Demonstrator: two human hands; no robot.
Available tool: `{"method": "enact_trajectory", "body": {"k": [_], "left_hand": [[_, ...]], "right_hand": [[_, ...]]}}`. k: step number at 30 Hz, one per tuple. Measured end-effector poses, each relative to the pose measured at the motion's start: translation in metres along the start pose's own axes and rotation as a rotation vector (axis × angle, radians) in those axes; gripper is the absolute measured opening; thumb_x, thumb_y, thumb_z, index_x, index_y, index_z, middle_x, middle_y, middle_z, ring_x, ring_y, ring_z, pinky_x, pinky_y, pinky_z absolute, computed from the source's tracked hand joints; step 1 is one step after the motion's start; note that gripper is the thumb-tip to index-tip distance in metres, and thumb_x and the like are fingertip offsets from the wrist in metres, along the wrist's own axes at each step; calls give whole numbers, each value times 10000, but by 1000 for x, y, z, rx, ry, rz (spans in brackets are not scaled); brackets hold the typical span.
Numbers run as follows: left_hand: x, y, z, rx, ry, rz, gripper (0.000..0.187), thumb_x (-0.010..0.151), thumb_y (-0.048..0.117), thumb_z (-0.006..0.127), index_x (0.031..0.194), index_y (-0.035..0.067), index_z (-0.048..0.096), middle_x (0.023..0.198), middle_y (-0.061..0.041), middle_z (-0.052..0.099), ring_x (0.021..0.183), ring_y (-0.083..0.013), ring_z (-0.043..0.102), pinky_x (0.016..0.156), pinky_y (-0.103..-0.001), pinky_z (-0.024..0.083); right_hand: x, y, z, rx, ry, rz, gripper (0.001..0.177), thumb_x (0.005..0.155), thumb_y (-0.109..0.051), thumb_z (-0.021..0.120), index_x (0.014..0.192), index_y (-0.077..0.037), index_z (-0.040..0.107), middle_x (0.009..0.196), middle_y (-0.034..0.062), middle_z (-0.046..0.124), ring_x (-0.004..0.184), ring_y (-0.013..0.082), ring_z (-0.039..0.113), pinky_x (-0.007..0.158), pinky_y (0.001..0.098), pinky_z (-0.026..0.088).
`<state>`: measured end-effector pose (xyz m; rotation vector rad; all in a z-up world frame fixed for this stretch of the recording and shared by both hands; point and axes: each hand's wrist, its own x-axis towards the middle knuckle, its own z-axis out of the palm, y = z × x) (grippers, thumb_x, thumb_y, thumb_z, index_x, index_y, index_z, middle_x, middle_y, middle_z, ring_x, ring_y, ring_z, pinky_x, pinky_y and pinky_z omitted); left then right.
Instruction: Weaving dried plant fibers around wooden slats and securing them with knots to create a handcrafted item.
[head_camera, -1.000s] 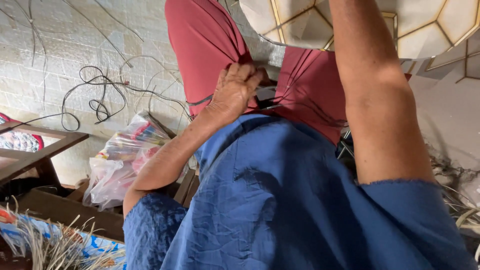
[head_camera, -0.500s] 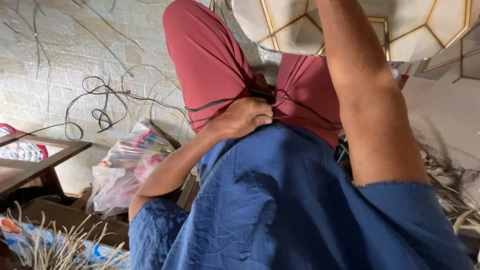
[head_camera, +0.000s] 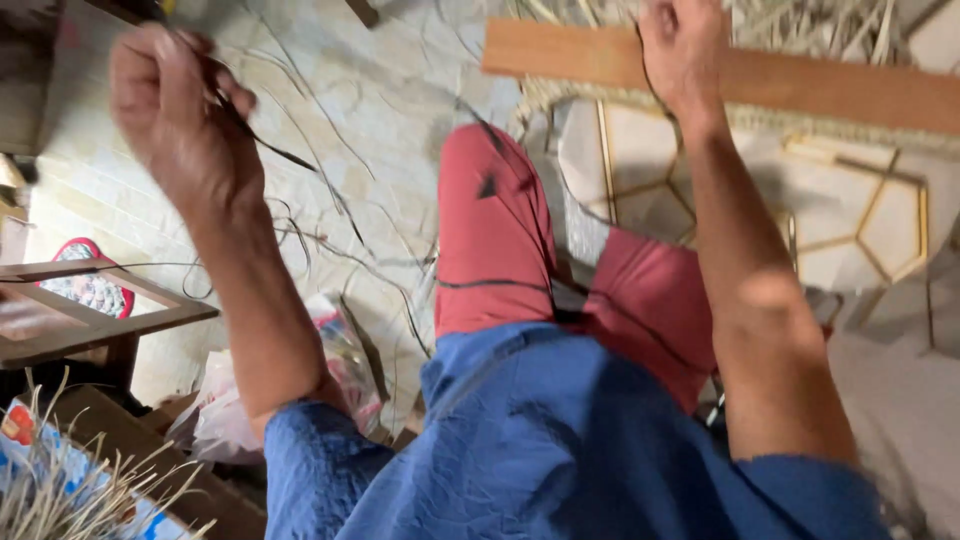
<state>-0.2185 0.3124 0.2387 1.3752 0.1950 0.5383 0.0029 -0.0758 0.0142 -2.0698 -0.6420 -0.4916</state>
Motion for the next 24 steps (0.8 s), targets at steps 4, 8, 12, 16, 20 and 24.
{"method": "enact_trajectory", "body": {"k": [4,8,12,16,20,24], "left_hand": [[84,-102,-49,599,559,741,57,1005,160,580,963,122,572,835,-31,597,643,-117,532,514,-252,482],[78,-236,-20,799,316,289,465,758,-98,516,1118,185,594,635,51,587,591,-119,559,591,-336,479],[46,-372,26,364,187,-79,424,825,-96,371,877,170,697,606,49,507,588,-90,482,496,-266,364],[11,-370,75,-327,74,-521,303,836,28,607,1118,0,714,904,-95,685,784,-169,674,707,-286,635],[1,-342,92,-606,-18,-654,486,952,554,641,1139,112,715,937,-55,681,905,-219,707,839,-406,629],[10,-347,116,-569,116,-644,410,905,435,792,969,49,671,822,-109,711,690,-227,727,589,-344,637]], "right_hand": [[-7,31,14,-83,14,-95,82,947,26,708,918,-51,707,774,43,607,719,165,555,626,325,432],[-3,6,4,-74,-31,17,93,924,9,653,924,-39,733,810,73,686,709,193,610,606,352,460],[1,1,9,-32,-54,-43,118,926,124,657,960,24,711,860,128,700,706,201,609,575,318,500],[-1,9,12,-48,41,22,71,853,-24,754,897,-80,757,727,121,664,659,299,676,609,387,548],[-1,13,17,-4,34,67,99,839,-13,776,921,-68,771,738,102,670,672,262,681,612,350,561],[-1,9,16,-42,24,42,85,846,-23,759,894,-92,762,728,100,665,700,299,689,658,384,569]]}}
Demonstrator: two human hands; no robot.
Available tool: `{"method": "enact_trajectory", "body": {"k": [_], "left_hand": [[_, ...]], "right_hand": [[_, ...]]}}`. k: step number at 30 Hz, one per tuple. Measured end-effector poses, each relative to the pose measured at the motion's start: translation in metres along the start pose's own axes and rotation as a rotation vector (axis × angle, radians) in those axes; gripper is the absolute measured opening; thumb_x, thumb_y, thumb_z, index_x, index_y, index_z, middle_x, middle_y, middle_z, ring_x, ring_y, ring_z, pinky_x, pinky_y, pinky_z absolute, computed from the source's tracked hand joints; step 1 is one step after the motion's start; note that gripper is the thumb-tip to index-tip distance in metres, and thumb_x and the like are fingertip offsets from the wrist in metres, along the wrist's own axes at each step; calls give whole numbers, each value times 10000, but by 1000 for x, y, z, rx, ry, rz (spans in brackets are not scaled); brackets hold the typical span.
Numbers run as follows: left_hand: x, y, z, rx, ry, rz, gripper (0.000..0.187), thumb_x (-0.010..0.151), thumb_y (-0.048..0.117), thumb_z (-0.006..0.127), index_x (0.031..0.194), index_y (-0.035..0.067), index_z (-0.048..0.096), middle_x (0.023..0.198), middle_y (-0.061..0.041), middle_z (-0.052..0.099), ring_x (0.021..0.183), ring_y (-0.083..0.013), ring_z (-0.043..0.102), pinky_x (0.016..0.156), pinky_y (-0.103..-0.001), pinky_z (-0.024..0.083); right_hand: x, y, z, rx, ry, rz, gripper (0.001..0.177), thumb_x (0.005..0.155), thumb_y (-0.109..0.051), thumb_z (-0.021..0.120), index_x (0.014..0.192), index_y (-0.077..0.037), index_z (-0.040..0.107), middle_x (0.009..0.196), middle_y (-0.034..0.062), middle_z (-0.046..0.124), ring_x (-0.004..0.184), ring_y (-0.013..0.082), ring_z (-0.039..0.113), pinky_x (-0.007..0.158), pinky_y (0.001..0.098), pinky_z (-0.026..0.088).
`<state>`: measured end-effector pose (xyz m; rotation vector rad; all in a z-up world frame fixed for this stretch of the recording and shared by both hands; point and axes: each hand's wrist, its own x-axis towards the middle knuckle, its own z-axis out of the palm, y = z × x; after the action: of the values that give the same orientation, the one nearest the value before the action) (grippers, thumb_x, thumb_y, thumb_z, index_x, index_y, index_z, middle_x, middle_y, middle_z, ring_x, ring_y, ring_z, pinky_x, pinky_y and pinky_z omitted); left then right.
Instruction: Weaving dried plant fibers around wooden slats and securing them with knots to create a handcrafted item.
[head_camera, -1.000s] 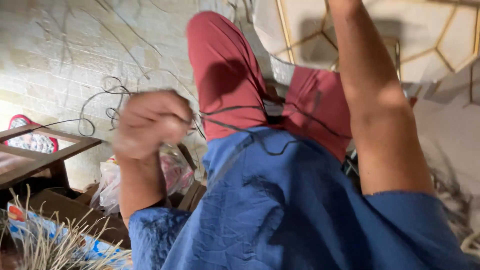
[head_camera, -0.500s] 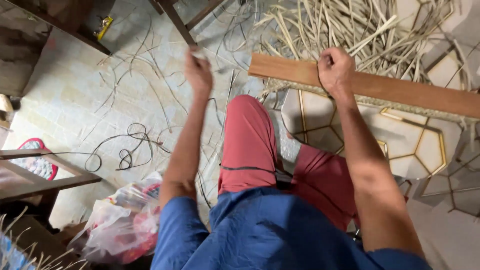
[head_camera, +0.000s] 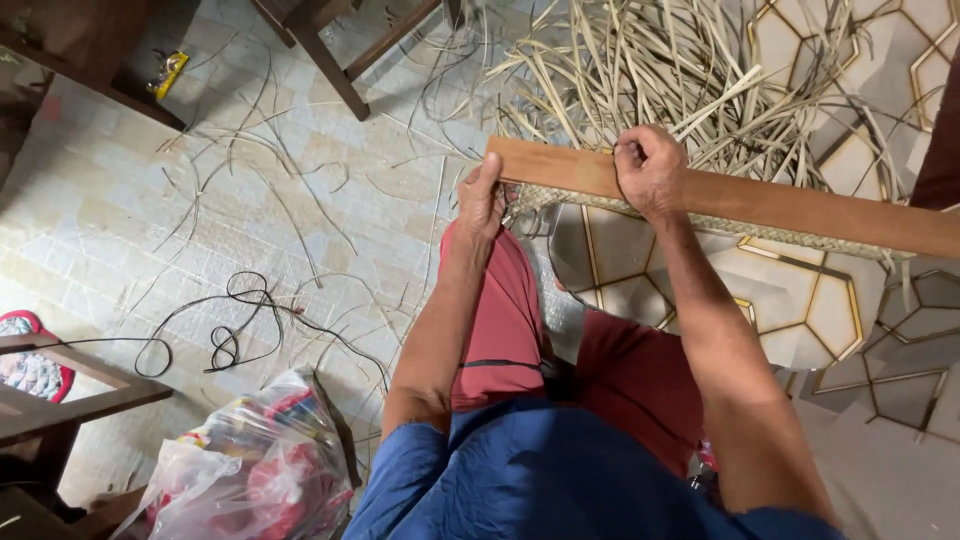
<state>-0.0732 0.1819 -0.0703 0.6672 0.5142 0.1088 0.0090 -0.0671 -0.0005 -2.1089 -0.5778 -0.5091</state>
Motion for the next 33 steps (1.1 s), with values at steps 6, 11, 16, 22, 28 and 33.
{"method": "enact_trajectory", "body": {"k": [6,11,16,22,28,33], "left_hand": [[3,-6,9,98,74,189,365,781,145,927,922,-13,630,705,-79,611,499,-169,654,398,-224,559],[1,-5,15,100,82,208,416,753,133,945,932,-43,613,707,-97,609,486,-164,642,403,-226,554],[7,-12,9,102,91,228,421,753,126,941,920,-59,602,692,-101,605,471,-168,642,393,-233,551],[10,-12,12,119,129,252,379,740,128,939,866,-34,620,661,-96,611,473,-163,649,394,-218,545],[3,-5,19,130,149,259,344,723,105,944,848,-37,658,653,-120,645,476,-178,669,405,-220,558],[1,-2,21,135,163,257,331,715,102,946,858,-31,679,662,-121,655,475,-183,677,407,-218,563]], "right_hand": [[-2,8,7,-67,-29,-64,46,869,-83,759,879,-127,748,745,76,654,737,334,675,718,437,567],[-2,11,9,-115,-56,-140,49,900,-101,738,865,-128,718,744,93,614,750,340,660,742,423,557],[-3,14,14,-112,-27,-178,59,910,-89,721,865,-125,710,730,92,599,741,343,656,742,418,557],[2,7,8,-145,-66,-267,61,920,-66,701,960,-110,717,847,98,614,852,348,644,807,438,534],[19,-5,60,19,-237,-297,244,892,28,620,1102,-48,719,1015,150,653,983,390,627,888,480,511],[47,-54,82,196,-383,-215,184,924,24,597,1044,-36,723,922,194,665,913,441,641,827,516,521]]}}
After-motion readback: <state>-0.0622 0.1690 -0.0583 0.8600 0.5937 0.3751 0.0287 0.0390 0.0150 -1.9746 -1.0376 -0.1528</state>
